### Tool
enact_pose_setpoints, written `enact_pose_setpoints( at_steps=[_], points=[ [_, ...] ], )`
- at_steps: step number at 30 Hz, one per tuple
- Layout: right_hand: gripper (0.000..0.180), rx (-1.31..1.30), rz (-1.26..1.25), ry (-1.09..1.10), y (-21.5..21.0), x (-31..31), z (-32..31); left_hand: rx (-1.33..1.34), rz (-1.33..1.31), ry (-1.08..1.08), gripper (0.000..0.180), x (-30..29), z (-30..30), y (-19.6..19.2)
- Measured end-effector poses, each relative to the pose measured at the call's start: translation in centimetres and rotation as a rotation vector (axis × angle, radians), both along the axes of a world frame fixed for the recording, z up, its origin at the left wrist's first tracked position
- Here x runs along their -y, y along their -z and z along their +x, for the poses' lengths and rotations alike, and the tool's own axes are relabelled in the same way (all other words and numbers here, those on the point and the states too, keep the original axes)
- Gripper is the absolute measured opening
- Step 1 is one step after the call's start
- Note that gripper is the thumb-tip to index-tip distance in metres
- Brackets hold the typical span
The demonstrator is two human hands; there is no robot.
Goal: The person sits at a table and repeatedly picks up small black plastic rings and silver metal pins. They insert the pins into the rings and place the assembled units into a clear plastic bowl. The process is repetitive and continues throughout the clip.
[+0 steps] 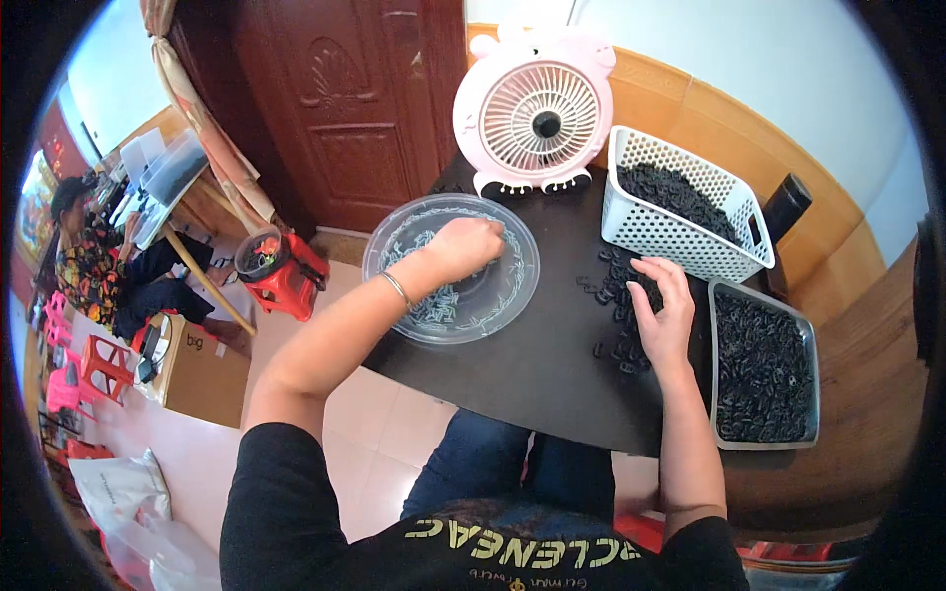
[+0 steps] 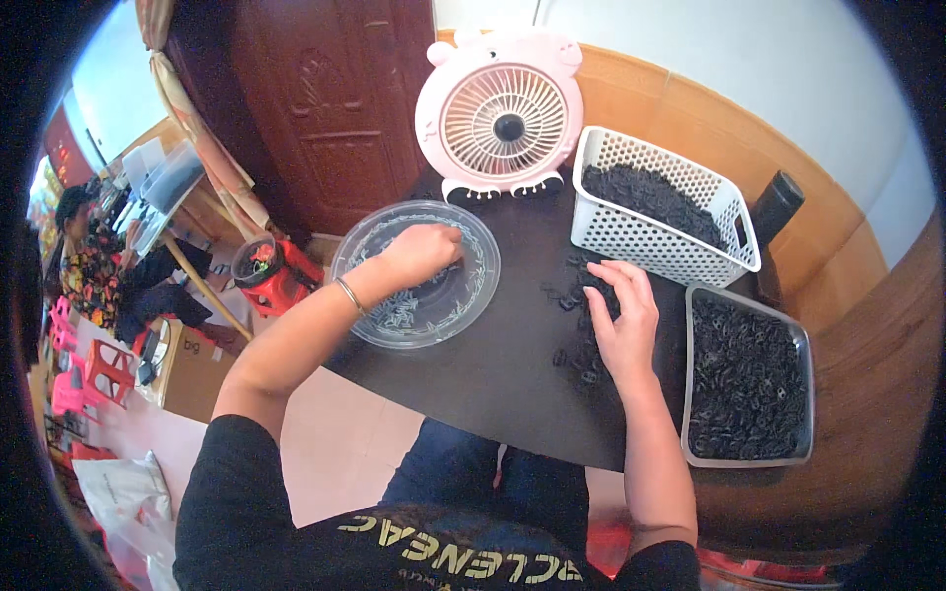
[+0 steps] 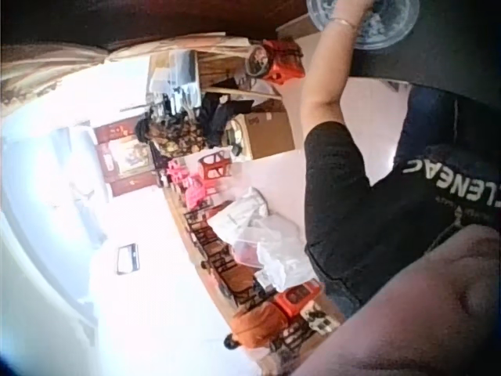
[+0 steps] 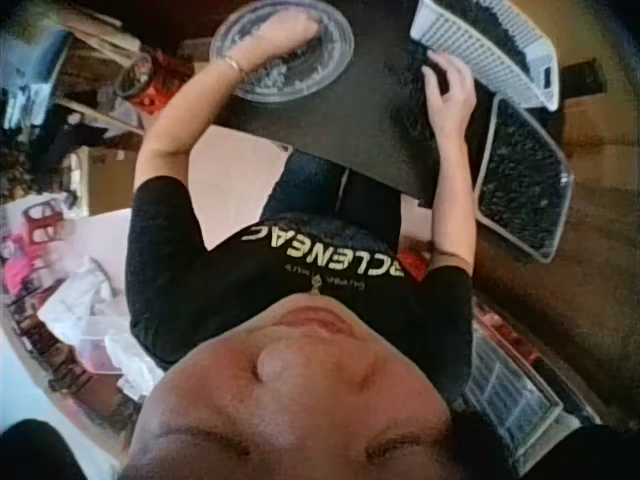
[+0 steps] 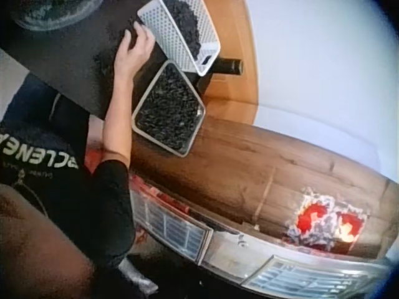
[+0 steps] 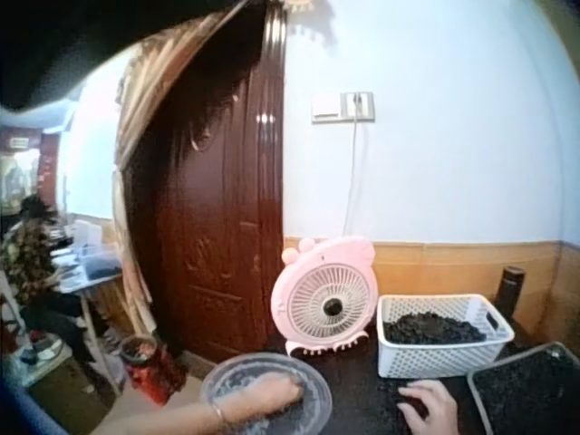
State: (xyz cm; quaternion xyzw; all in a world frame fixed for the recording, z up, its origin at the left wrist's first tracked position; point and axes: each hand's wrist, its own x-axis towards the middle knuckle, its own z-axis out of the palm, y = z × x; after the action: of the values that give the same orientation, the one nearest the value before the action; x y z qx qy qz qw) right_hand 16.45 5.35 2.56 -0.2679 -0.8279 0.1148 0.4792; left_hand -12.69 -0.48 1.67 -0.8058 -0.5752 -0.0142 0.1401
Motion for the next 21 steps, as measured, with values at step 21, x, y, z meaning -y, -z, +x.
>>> enact_pose_setpoints(
  at_steps=[21],
  points=[
    [0.016, 0.396, 0.049, -0.068, 2.0, -1.2, -2.1, 1.645, -0.314, 0.152, 0.009, 0.0, 10.5, -2.4]
  ],
)
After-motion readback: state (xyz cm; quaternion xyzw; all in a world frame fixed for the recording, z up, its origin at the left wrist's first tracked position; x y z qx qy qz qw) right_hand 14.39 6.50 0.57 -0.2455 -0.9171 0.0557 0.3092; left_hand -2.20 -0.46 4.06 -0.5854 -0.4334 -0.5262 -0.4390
